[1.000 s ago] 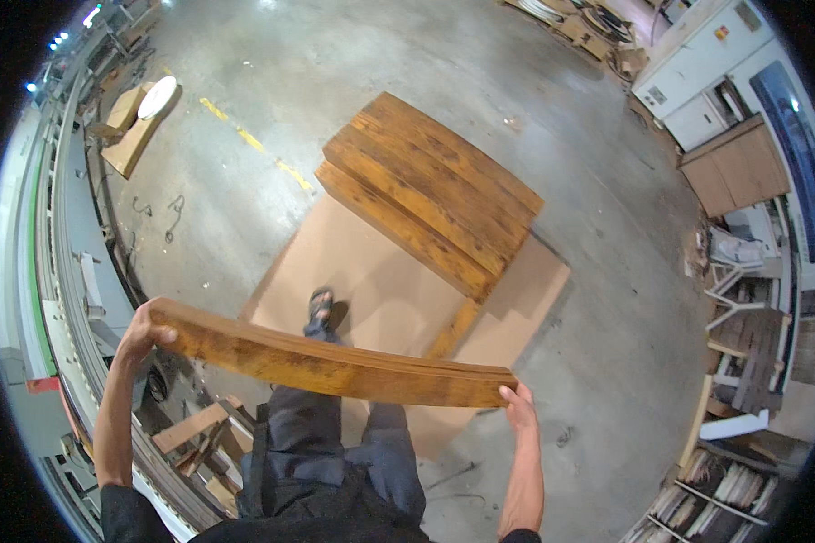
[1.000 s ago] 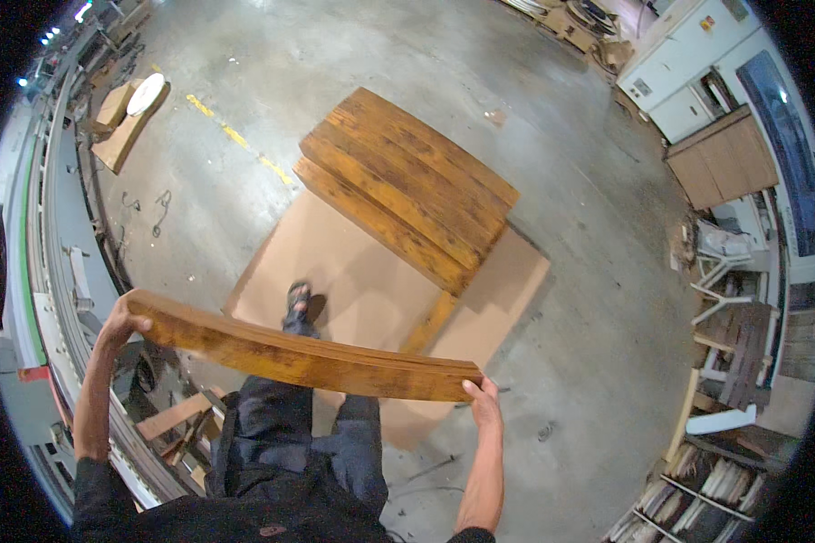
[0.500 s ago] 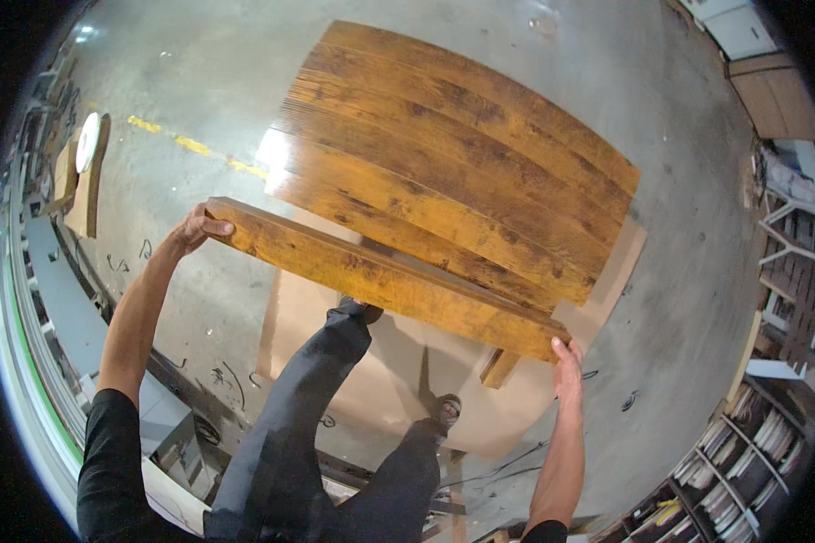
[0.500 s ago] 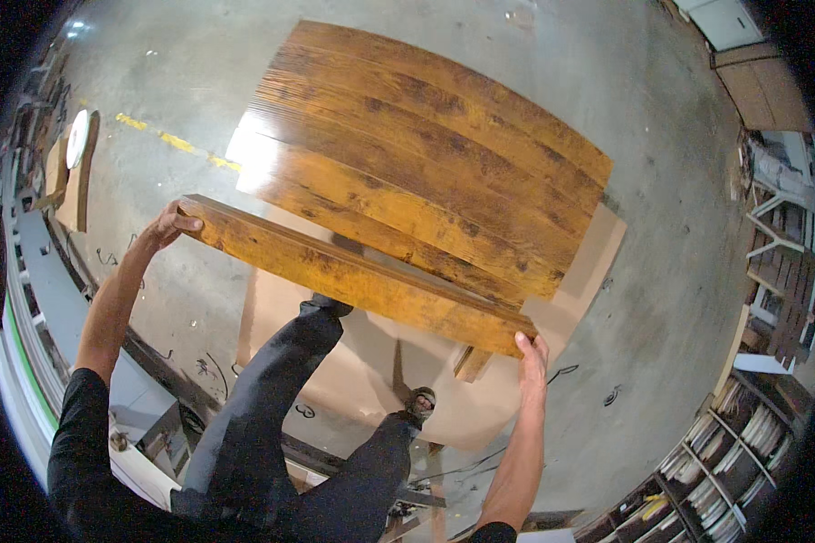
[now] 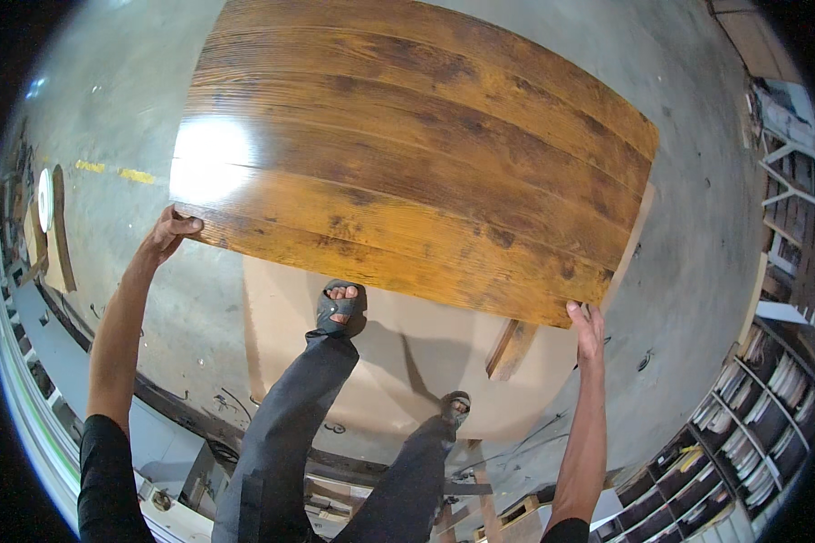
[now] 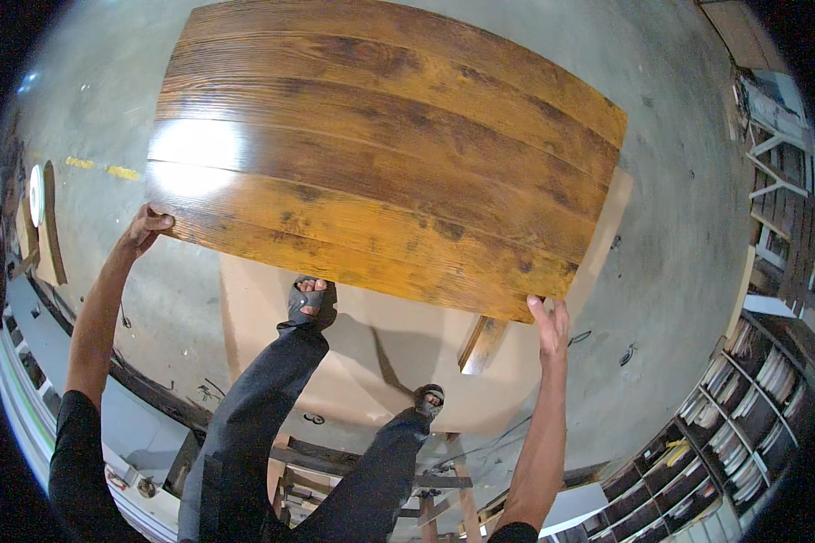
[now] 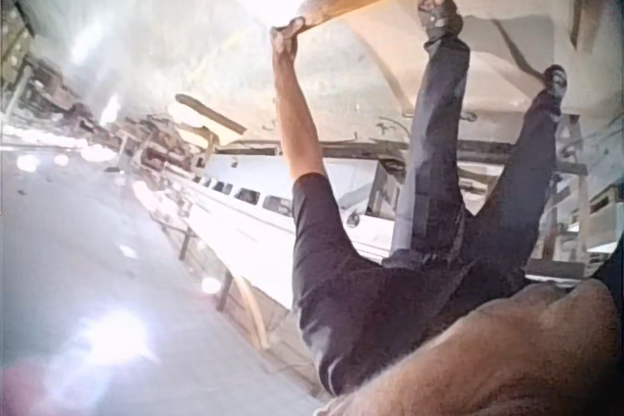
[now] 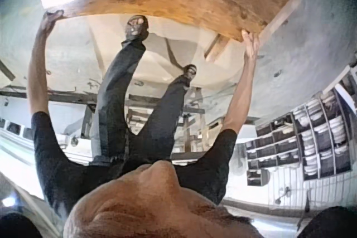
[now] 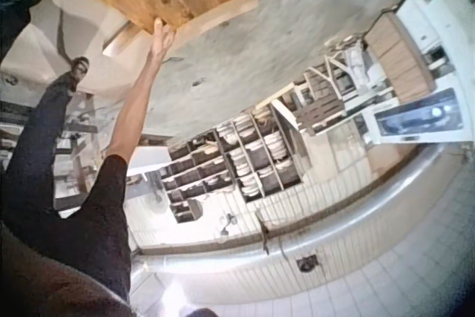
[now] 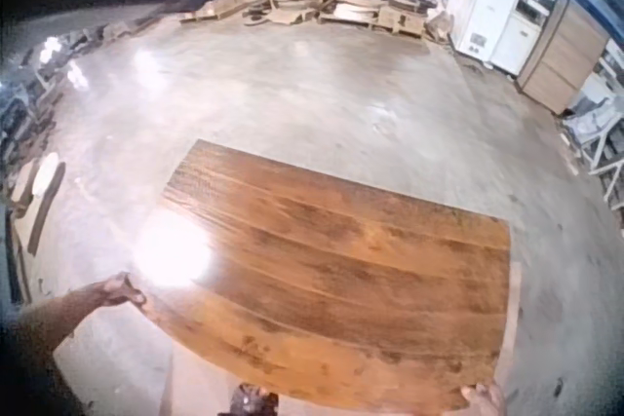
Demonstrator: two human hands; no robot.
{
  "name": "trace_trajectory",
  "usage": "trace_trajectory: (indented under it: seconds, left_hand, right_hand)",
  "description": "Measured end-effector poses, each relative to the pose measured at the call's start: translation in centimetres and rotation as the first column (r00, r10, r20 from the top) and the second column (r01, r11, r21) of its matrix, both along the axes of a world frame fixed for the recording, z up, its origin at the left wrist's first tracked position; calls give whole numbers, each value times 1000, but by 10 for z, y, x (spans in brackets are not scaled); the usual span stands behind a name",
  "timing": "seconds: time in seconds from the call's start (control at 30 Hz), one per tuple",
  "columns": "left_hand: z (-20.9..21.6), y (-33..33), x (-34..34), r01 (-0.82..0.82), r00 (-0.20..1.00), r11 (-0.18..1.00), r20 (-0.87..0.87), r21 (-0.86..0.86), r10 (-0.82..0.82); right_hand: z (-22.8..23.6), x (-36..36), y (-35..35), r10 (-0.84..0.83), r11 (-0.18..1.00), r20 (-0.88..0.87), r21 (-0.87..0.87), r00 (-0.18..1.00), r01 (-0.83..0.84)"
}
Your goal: The person picks up wooden planks, turns them over and touches their surfaces by hand on a workbench, and stacks the boards onto cardboard on the floor.
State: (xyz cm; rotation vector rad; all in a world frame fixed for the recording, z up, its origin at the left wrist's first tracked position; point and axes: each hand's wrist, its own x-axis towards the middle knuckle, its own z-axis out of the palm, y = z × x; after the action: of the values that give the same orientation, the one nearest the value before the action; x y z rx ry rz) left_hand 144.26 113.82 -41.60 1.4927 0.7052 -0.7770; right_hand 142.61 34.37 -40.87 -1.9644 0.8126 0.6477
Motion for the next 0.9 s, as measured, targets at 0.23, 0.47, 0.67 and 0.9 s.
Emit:
trace_trajectory:
  seconds: [0.23,0.47,0.67,0.9]
  left_hand:
    - [-6,1,4,-17,1000,999,-23,43,18]
    - [-2,-11,9,-38,999,996,-21,76,40]
    - [-7,4,2,3,1000,998,-16,57,-2]
    - [-12,11,2,64,997,987,-62,150,-55]
  right_hand:
    - [-24,-4,-5,-216,879,-59,424,975,221]
    - [-12,4,-6,-247,842,-90,472,965,260]
    - [-16,3,-3,-254,840,-125,463,959,283]
    - [-20,-1,-14,-220,875,-105,418,970,244]
